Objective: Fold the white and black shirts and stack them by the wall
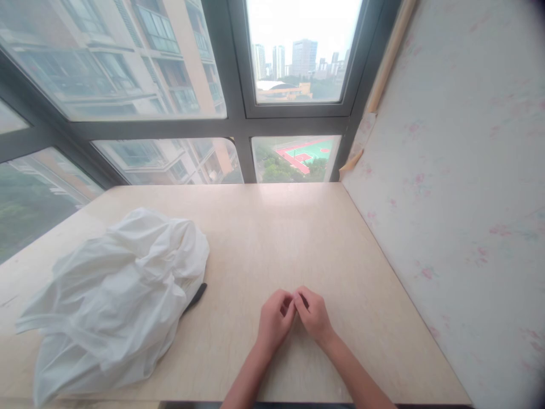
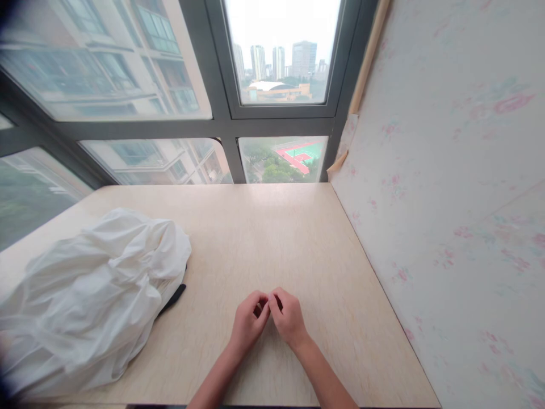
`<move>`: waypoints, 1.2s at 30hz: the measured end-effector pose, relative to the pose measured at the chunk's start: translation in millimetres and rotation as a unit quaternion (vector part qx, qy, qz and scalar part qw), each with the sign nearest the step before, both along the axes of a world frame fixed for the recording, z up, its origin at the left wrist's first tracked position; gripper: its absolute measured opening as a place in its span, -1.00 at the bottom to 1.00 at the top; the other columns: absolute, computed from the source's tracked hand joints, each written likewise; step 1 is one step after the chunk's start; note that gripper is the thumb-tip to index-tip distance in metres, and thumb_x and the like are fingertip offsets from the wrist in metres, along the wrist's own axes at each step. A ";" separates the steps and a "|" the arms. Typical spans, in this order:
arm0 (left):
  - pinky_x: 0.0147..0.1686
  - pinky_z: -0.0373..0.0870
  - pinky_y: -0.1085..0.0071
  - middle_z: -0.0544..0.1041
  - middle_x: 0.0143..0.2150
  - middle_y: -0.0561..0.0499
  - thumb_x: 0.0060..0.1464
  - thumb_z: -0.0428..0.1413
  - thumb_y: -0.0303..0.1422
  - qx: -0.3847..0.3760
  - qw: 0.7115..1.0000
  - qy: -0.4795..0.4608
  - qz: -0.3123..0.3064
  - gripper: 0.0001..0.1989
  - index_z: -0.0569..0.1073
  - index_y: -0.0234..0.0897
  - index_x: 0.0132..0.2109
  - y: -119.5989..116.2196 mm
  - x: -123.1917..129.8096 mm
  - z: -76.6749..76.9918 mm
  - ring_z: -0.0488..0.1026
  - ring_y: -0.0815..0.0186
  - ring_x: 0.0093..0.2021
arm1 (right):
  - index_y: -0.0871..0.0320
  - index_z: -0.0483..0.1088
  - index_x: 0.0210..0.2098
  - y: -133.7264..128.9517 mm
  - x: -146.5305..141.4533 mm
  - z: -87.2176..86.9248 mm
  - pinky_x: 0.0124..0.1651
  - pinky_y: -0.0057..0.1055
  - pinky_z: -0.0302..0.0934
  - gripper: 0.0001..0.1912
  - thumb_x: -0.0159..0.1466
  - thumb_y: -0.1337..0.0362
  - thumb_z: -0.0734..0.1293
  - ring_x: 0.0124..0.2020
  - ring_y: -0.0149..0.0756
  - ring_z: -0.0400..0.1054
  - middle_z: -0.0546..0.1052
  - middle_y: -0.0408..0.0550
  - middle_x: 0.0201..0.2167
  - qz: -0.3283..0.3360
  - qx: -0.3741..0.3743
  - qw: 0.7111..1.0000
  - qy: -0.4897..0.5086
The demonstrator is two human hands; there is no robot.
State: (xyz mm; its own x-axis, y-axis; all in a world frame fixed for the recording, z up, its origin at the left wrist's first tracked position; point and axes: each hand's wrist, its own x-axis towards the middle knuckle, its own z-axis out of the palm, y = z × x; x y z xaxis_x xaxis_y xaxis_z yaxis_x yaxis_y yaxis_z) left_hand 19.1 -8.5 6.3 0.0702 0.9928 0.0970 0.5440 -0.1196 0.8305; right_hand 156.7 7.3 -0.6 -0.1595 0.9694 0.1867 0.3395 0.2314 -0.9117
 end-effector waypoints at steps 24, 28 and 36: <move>-0.41 0.21 0.47 0.49 -0.41 0.01 0.29 -0.03 -0.20 0.004 0.999 -0.038 -0.030 -0.69 0.43 -0.28 -0.33 -5.6 -0.6 4.6 0.33 0.39 -0.43 | 0.16 0.41 -0.46 -3.5 10.4 6.2 -0.42 -0.48 0.12 -0.58 0.38 0.03 0.19 -0.52 -0.39 0.24 0.40 -0.15 -0.58 0.031 -0.030 0.999 0.016; -0.40 0.19 0.47 0.48 -0.40 0.01 0.30 -0.05 -0.21 0.009 0.999 -0.036 -0.025 -0.69 0.42 -0.28 -0.33 -9.2 0.7 6.0 0.31 0.40 -0.42 | 0.16 0.39 -0.47 -5.2 11.6 2.8 -0.44 -0.47 0.11 -0.59 0.36 0.00 0.23 -0.53 -0.40 0.22 0.38 -0.16 -0.59 0.018 -0.038 0.999 0.015; -0.40 0.19 0.46 0.47 -0.42 0.01 0.30 -0.05 -0.27 0.015 1.000 -0.024 -0.010 -0.71 0.44 -0.29 -0.33 -13.3 2.3 6.1 0.31 0.40 -0.43 | 0.16 0.41 -0.47 -6.5 9.9 2.8 -0.43 -0.48 0.13 -0.59 0.36 0.01 0.24 -0.53 -0.39 0.24 0.40 -0.15 -0.58 0.011 -0.020 1.000 0.005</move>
State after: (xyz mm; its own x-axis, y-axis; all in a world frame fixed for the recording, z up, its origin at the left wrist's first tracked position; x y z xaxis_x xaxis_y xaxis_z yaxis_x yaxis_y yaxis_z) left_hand 21.4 -21.8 12.3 0.0850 0.9877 0.1311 0.5003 -0.1561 0.8517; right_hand 166.7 0.8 2.2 -0.1792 0.9725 0.1490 0.3252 0.2015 -0.9239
